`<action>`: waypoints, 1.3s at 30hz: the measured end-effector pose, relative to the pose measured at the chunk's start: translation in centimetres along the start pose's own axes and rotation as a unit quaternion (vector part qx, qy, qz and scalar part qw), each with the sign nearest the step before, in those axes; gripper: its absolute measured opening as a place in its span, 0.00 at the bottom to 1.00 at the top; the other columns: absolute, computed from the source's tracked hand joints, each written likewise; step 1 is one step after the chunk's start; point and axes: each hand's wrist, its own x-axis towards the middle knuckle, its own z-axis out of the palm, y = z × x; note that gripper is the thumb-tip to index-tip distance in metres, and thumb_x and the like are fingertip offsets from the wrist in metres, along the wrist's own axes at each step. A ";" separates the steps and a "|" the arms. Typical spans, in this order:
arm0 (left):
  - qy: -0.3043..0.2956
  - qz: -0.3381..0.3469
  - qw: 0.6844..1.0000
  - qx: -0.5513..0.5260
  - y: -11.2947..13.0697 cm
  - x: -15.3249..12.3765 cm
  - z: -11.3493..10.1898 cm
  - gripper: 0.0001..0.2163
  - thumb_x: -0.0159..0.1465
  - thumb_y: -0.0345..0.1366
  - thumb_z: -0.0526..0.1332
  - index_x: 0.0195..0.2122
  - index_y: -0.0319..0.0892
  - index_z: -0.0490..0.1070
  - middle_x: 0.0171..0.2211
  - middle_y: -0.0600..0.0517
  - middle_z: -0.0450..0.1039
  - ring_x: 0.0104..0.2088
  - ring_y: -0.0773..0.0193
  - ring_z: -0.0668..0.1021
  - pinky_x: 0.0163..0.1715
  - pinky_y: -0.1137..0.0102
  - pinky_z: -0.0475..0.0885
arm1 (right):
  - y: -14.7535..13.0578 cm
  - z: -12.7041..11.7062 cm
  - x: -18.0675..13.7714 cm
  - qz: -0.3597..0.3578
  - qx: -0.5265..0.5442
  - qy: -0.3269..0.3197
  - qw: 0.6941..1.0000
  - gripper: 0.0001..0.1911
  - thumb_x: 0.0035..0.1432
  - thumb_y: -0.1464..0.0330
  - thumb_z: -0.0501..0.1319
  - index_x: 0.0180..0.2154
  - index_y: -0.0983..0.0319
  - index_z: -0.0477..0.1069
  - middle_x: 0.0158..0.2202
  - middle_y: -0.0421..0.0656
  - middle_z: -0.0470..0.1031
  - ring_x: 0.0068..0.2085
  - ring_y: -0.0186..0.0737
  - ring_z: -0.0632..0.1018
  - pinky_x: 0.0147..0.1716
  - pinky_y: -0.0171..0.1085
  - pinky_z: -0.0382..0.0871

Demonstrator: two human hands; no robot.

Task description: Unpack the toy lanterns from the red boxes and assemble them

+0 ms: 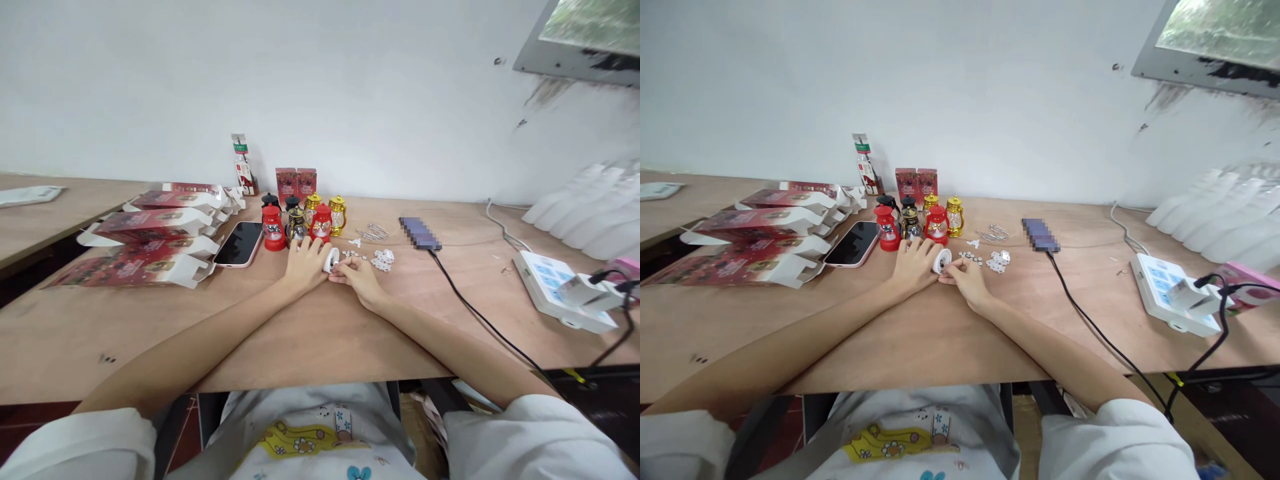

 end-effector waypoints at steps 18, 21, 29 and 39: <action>0.092 0.043 0.993 0.065 0.6 0.2 -0.3 0.10 0.65 0.30 0.51 0.42 0.42 0.71 0.36 0.44 0.74 0.37 0.54 0.72 0.37 0.60 0.61 | -1.3 -0.6 0.3 0.130 0.112 -0.026 0.985 0.12 0.49 0.84 0.53 0.25 0.66 0.70 0.21 0.42 0.74 0.28 0.34 0.77 0.43 0.41 0.77; 0.093 0.056 0.992 0.067 0.5 0.2 -0.2 0.10 0.65 0.28 0.51 0.40 0.43 0.71 0.35 0.45 0.74 0.38 0.55 0.73 0.38 0.60 0.61 | -1.4 -0.6 0.3 0.133 0.128 -0.041 0.982 0.12 0.49 0.84 0.53 0.25 0.66 0.70 0.24 0.42 0.75 0.29 0.34 0.78 0.45 0.41 0.76; 0.096 0.061 0.991 0.064 0.5 0.1 -0.2 0.10 0.65 0.28 0.51 0.39 0.44 0.70 0.38 0.47 0.74 0.40 0.56 0.73 0.41 0.59 0.62 | -1.9 -0.5 -0.1 0.143 0.135 -0.046 0.979 0.13 0.52 0.82 0.52 0.24 0.65 0.70 0.24 0.42 0.76 0.30 0.33 0.78 0.46 0.39 0.74; 0.108 0.063 0.991 0.053 0.4 -0.1 -0.1 0.09 0.66 0.30 0.51 0.40 0.44 0.70 0.41 0.46 0.75 0.43 0.54 0.73 0.40 0.58 0.62 | -2.1 -0.4 -0.2 0.159 0.129 -0.033 0.978 0.13 0.54 0.81 0.51 0.24 0.65 0.70 0.24 0.41 0.75 0.29 0.31 0.77 0.43 0.34 0.74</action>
